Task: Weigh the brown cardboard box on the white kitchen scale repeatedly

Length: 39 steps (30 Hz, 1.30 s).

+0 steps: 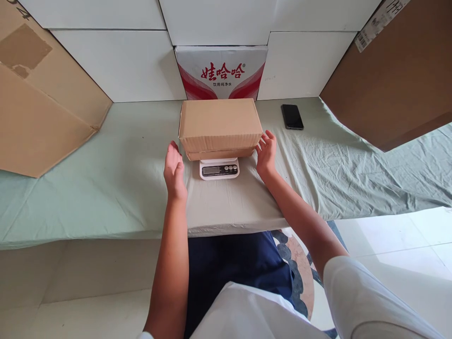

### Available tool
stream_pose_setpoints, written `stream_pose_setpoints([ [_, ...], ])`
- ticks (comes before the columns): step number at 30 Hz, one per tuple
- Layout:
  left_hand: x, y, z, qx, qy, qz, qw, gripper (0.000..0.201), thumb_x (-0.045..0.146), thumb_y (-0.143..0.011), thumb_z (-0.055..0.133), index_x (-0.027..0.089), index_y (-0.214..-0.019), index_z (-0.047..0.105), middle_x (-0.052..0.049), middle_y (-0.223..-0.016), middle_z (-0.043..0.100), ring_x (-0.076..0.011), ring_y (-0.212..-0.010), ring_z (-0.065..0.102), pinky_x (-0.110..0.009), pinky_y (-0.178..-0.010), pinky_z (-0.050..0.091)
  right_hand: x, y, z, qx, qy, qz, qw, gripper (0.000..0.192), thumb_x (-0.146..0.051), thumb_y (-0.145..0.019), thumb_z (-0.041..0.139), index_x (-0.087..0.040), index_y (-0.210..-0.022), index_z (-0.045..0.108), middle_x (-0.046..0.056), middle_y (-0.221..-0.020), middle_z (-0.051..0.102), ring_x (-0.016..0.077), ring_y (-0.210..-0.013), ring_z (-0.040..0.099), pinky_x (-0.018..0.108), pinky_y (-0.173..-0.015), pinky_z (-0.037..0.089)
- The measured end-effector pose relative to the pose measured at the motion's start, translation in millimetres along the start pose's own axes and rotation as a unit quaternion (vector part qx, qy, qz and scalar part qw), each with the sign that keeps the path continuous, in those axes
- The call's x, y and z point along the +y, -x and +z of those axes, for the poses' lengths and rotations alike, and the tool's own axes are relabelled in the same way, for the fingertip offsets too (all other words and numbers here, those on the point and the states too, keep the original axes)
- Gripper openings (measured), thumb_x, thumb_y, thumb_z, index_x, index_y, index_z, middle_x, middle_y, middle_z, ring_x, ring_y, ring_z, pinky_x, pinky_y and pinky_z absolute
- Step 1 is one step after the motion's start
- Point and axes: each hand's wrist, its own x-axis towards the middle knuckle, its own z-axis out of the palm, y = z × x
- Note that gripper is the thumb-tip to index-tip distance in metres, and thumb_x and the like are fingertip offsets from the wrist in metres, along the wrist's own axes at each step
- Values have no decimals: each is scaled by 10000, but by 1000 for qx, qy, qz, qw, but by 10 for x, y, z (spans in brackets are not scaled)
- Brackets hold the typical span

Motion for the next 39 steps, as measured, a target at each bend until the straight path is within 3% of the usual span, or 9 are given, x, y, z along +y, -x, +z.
stream_pose_setpoints([
  [18, 6, 4, 16, -6, -5, -4, 1000, 843, 688, -865, 641, 288, -1580, 442, -106, -1740, 317, -330, -1637, 204, -527, -1350, 177, -50, 28, 22, 6, -12, 12, 1000, 467, -531, -847, 479, -363, -1283, 462, 49, -1427, 556, 262, -1403, 546, 663, -1247, 341],
  [22, 27, 0, 29, -13, -12, -9, 1000, 861, 704, -852, 645, 296, -1581, 438, -97, -1742, 312, -322, -1639, 199, -514, -1351, 190, -33, 15, 1, -21, 13, -9, 1000, 474, -561, -870, 444, -375, -1307, 452, 46, -1442, 543, 263, -1437, 518, 670, -1242, 349],
  [26, 49, -3, 41, -12, -16, -12, 1000, 879, 719, -844, 647, 294, -1583, 434, -97, -1745, 305, -327, -1641, 186, -511, -1352, 190, -53, 25, 17, 0, -16, -2, 1000, 442, -539, -863, 468, -359, -1267, 468, 37, -1415, 571, 254, -1467, 502, 663, -1277, 308],
  [32, 68, 3, 52, -13, -2, -17, 1000, 863, 679, -842, 678, 271, -1571, 461, -101, -1732, 331, -312, -1633, 229, -485, -1347, 216, -127, 92, 58, -21, 3, -20, 1000, 442, -562, -881, 448, -385, -1286, 465, 19, -1477, 546, 245, -1506, 471, 646, -1253, 358],
  [39, 65, 40, 65, -8, 14, -20, 1000, 798, 799, -895, 466, 323, -1535, 518, -61, -1711, 384, -266, -1617, 290, -421, -1331, 259, -337, 286, 205, -43, -30, -22, 998, 444, -544, -854, 545, -397, -1272, 528, -22, -1484, 579, 272, -1503, 474, 620, -1307, 319],
])
